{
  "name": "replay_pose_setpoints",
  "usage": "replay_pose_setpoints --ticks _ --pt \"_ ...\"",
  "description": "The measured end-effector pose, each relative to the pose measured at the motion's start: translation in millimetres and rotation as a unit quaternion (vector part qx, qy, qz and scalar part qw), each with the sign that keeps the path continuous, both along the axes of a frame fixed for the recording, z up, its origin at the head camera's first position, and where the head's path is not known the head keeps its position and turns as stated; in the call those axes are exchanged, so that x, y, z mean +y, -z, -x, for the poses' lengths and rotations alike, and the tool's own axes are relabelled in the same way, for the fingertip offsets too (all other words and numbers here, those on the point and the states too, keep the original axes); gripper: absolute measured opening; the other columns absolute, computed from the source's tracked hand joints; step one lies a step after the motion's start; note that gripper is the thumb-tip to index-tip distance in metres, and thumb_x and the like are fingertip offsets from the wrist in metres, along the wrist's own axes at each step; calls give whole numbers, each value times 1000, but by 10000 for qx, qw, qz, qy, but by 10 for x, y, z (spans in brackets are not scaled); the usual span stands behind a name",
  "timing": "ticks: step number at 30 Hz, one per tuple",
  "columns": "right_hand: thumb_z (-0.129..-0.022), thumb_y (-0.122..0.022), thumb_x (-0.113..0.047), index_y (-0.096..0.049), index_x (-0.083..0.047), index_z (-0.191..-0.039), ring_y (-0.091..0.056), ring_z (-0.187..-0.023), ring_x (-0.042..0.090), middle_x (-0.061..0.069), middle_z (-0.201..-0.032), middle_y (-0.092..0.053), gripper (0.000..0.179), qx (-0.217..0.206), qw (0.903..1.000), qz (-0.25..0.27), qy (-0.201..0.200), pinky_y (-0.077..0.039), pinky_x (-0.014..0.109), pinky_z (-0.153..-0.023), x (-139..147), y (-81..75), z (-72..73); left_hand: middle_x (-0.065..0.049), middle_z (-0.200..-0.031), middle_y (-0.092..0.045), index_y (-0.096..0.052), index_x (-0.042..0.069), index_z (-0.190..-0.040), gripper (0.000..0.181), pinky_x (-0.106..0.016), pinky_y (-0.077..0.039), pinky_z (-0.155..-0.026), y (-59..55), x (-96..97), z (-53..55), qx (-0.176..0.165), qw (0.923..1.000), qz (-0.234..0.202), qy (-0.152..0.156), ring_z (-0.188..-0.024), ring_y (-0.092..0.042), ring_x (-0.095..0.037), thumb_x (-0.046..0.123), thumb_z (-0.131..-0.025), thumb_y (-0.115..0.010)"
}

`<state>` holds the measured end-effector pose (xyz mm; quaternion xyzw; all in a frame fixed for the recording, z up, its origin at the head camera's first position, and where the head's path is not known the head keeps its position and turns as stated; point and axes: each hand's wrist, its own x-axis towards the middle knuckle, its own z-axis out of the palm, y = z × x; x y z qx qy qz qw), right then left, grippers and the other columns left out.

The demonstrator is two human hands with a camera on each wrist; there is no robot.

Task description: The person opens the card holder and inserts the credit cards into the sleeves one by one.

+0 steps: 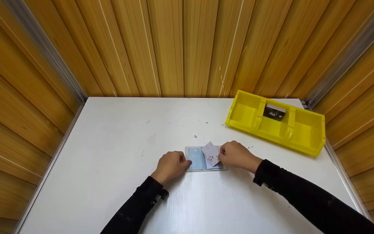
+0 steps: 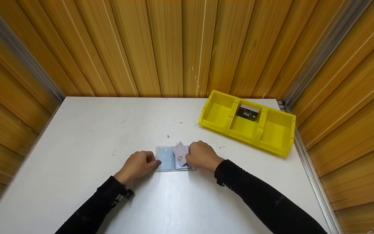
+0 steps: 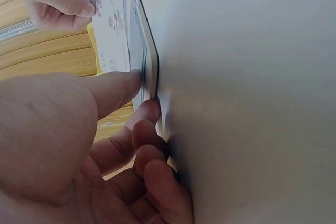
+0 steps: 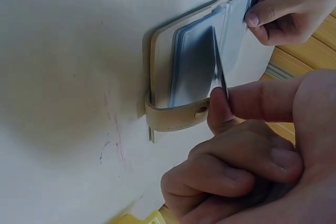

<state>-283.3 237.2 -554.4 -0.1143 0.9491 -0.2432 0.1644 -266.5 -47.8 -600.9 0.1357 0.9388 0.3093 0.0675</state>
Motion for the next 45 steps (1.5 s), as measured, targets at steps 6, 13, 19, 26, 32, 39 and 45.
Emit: replay_pose_setpoints --ticks 6,13,19,26,32,39,45 --pt "-99 -64 -19 -71 -12 -76 -56 -63 17 4 -84 -72 24 -215 9997 -9 83 -42 29 -56 -57 14 -11 9 -64 -49 -66 17 -77 33 -29 -38 -63 4 -4 -14 -6 9999 -112 -14 -66 -49 -12 35 -102 -78" --pt "-99 -64 -22 -68 -12 -73 -54 -60 17 2 -72 -64 28 -322 9995 -46 64 -41 29 -55 -107 11 -12 8 -65 -50 -67 16 -78 32 -28 -38 -62 -15 -6 -16 33 9999 -140 6 -66 -48 -12 34 -102 -78" --pt "-99 -63 -20 -68 -12 -71 -55 -62 17 3 -78 -68 29 -451 9989 -28 96 -41 29 -56 -120 29 -7 8 -66 -51 -68 17 -80 30 -28 -39 -63 -8 -5 -9 10 9999 -112 19 -66 -49 -12 34 -102 -78" --pt "-99 -62 -20 -68 -12 -72 -56 -68 18 4 -81 -68 28 -579 9983 -33 51 -41 29 -60 -112 28 -7 9 -65 -49 -68 17 -79 31 -28 -37 -61 0 -1 -11 -43 9999 -92 10 -66 -48 -11 35 -102 -78" --pt "-98 -61 -17 -66 -13 -68 -51 -66 18 3 -78 -66 30 -510 9986 -38 -105 -38 30 -60 -132 15 -9 9 -65 -48 -66 18 -78 32 -27 -36 -61 -13 3 -10 -130 9999 -108 -8 -66 -47 -11 35 -103 -78" --pt "-102 -67 -21 -67 -14 -68 -49 -63 16 -2 -68 -57 34 -518 9986 -74 -85 -37 30 -60 -180 43 4 9 -66 -48 -65 17 -78 33 -28 -36 -62 -16 1 -13 -34 9999 -100 9 -65 -47 -12 34 -103 -78" --pt "-102 -71 -23 -72 -13 -69 -49 -63 16 -4 -63 -54 35 -440 9990 -45 -111 -37 30 -61 -240 83 -4 9 -66 -49 -66 17 -78 32 -28 -37 -62 -8 6 -8 -63 9999 -98 -8 -66 -48 -12 35 -102 -79"
